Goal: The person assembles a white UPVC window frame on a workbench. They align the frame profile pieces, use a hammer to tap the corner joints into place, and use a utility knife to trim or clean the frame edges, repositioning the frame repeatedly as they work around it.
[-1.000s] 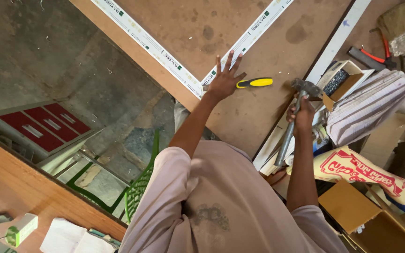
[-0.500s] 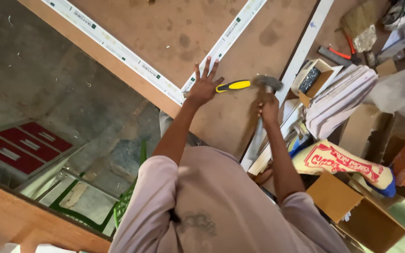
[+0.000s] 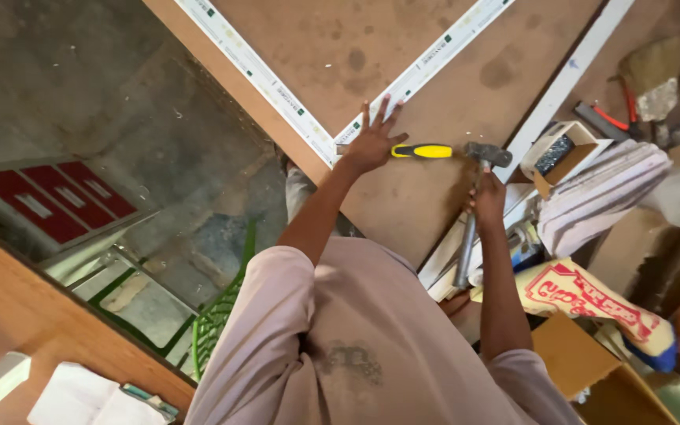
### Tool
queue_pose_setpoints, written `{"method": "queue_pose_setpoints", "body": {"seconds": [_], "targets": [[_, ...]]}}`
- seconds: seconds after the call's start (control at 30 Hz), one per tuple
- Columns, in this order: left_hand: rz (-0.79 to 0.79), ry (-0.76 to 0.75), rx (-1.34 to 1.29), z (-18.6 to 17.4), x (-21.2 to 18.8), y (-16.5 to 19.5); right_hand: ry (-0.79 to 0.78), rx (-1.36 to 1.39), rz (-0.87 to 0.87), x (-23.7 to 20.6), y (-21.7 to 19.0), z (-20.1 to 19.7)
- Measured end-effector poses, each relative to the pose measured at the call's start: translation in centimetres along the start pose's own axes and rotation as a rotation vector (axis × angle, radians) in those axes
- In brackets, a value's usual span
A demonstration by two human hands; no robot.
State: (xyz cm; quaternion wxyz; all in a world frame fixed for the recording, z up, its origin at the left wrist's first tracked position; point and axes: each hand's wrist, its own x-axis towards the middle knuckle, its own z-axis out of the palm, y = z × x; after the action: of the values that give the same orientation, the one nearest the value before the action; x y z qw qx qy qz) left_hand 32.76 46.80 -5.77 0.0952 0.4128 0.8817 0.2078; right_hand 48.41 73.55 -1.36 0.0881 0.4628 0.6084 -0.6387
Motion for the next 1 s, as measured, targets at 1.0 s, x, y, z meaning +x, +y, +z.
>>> {"method": "queue_pose_setpoints", "body": {"seconds": [1.0], "targets": [[-0.014,-0.004,0.039,1.0,-0.4,0.4,0.019,0.172,-0.015,-1.6,-0.6,-0.5]]}}
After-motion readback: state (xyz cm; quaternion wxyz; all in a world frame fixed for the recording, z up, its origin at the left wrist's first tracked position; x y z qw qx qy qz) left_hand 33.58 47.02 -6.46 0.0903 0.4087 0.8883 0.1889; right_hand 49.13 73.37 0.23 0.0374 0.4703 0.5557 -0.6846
